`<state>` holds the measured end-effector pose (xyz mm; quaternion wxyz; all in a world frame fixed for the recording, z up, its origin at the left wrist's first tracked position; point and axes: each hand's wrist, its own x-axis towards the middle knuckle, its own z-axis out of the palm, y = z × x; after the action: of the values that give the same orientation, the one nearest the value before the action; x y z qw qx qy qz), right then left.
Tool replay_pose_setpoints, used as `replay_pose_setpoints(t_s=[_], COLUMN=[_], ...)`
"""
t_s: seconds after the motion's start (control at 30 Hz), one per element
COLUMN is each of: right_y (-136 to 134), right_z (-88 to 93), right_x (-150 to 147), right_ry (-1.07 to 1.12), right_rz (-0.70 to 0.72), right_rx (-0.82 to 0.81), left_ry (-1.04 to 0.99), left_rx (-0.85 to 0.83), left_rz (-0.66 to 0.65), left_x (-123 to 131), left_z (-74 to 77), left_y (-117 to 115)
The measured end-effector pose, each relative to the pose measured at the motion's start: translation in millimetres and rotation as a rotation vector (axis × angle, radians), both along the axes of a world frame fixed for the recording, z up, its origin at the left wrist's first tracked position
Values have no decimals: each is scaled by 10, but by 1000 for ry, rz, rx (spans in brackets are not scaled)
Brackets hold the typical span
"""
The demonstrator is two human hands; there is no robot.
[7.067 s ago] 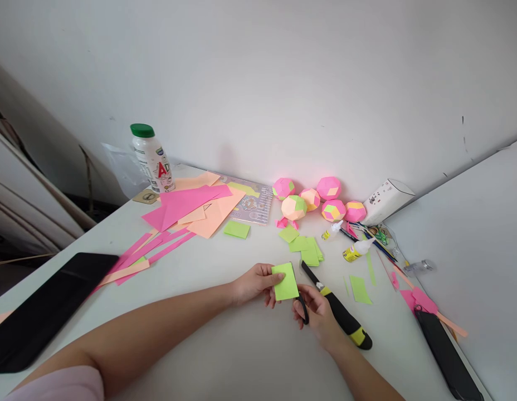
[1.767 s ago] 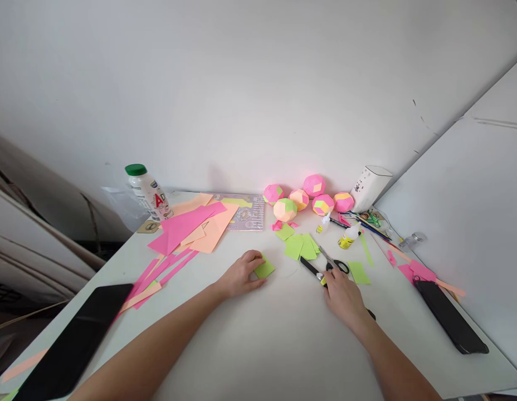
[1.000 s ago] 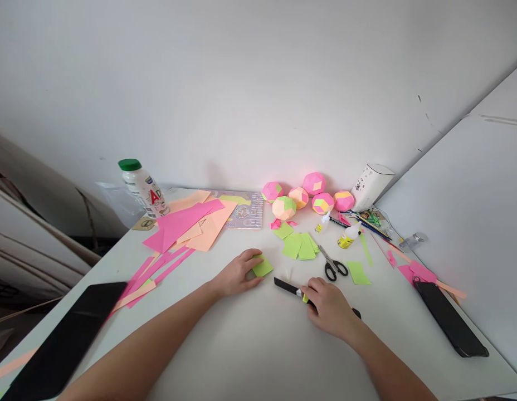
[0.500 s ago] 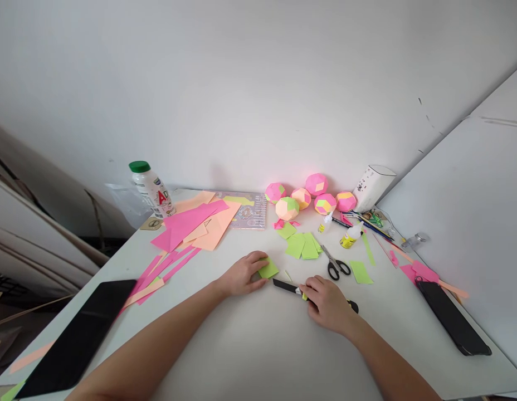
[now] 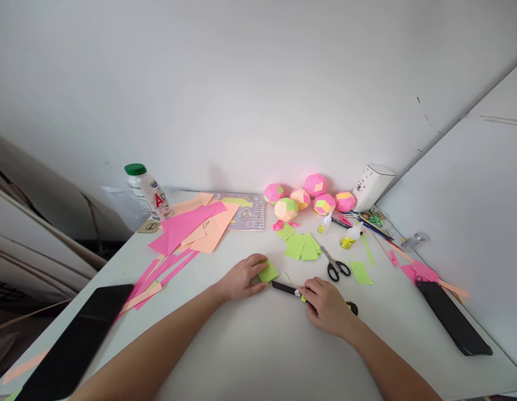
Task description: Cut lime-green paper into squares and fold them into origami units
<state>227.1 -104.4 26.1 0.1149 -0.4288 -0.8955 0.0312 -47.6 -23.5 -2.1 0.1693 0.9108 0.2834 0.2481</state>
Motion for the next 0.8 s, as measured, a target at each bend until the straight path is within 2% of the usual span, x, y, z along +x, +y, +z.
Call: replay_pose_setpoints(t_s=[0.53,0.8], right_y=[-30,-105], right_z=[45,110], right_x=[-47,-87], right_ry=[-51,-186], right_rz=[-30,-60], right_rx=[-24,-44], left_ry=[39,9], left_rx=[-7,8], left_rz=[-61,-2], left_x=[135,204], left_z=[50,35], left_y=[-165,-194])
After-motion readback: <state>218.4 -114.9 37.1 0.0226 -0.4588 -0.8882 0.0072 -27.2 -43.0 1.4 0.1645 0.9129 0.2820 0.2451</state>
